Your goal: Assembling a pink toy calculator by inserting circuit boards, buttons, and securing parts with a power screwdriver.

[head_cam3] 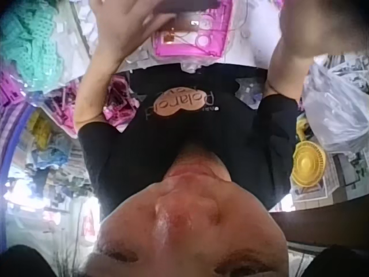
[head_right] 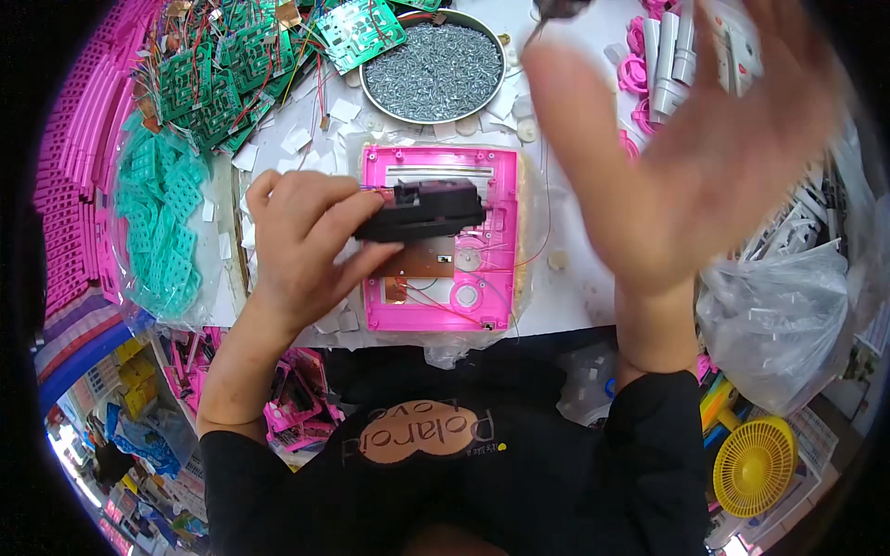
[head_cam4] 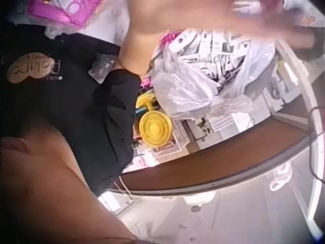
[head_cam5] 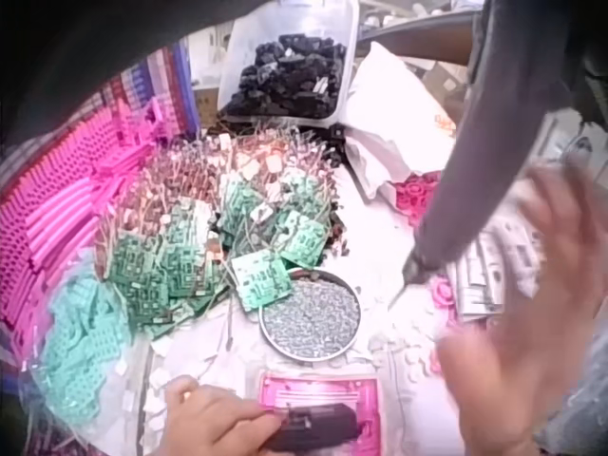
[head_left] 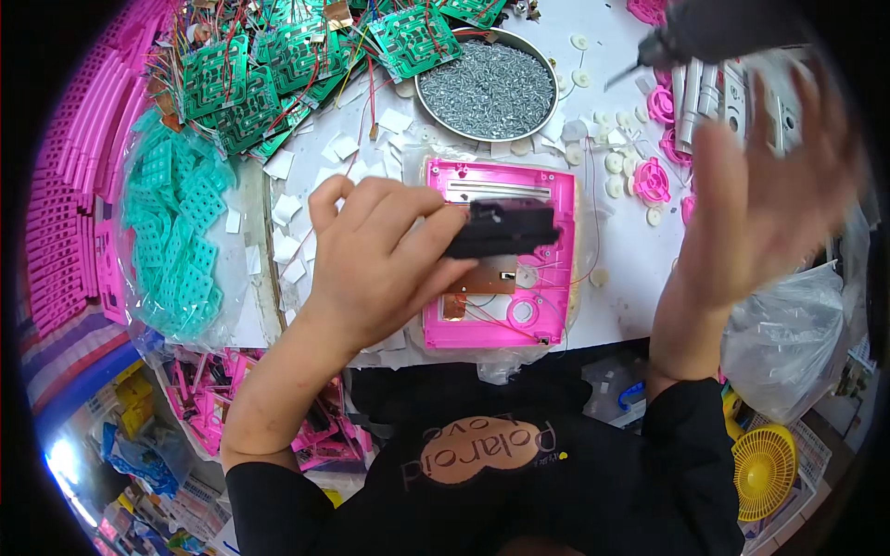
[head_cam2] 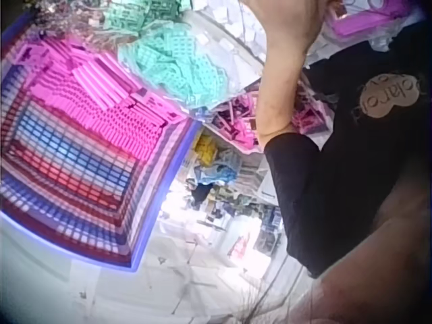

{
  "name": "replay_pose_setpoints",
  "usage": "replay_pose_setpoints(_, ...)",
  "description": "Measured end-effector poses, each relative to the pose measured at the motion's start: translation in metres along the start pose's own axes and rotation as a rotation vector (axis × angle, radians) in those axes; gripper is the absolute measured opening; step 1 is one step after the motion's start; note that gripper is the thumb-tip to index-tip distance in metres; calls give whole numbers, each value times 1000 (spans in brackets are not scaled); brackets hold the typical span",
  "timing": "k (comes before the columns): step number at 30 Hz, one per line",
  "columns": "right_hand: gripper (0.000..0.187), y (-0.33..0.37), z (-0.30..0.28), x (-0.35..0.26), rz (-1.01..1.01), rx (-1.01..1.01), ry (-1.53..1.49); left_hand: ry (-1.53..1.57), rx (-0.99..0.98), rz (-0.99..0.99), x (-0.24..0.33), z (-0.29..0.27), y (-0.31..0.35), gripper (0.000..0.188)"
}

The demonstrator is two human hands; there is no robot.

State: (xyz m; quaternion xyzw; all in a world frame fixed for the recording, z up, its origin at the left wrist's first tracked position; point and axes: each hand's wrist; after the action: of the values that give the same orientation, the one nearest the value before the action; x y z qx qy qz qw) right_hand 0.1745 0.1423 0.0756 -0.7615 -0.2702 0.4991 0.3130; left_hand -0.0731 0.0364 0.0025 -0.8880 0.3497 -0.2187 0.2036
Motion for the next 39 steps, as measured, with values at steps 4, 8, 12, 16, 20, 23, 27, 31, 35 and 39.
replay_pose_setpoints(4,71,60,-4,3,-91,-494,50,34,-8,-4,12,0,18,50)
replay_pose_setpoints(8,60,85,5,7,-25,-919,102,94,5,-60,16,9,31,51)
replay_pose_setpoints(12,55,93,13,4,37,-903,88,339,-7,-119,3,-5,9,34)
replay_pose_setpoints(16,52,79,16,-8,21,-976,186,492,-47,-117,-23,-4,-9,14)
replay_pose_setpoints(20,51,68,20,-25,26,-994,211,488,-217,-29,-33,-7,-21,16)
replay_pose_setpoints(23,52,71,20,-24,27,-984,205,431,-256,40,-34,-6,-25,18)
replay_pose_setpoints(27,53,73,19,-19,8,-999,207,365,-269,131,-35,-5,-26,20)
replay_pose_setpoints(31,54,75,20,-16,2,-992,195,266,-309,213,-36,-2,-25,21)
replay_pose_setpoints(35,54,64,19,-25,10,-1007,183,298,-299,224,-38,0,-23,21)
replay_pose_setpoints(39,53,69,20,-36,68,-1025,277,441,-219,185,-40,5,-20,21)
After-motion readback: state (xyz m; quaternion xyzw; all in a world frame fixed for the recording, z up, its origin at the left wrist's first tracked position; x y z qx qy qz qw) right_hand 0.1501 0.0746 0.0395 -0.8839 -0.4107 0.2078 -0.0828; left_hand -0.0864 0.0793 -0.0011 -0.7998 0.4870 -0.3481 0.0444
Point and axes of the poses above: each hand's wrist, its own y-axis away from the middle knuckle, its own z-axis out of the palm, x = y × z, and after that the axes turned 11 degrees about z, right-handed
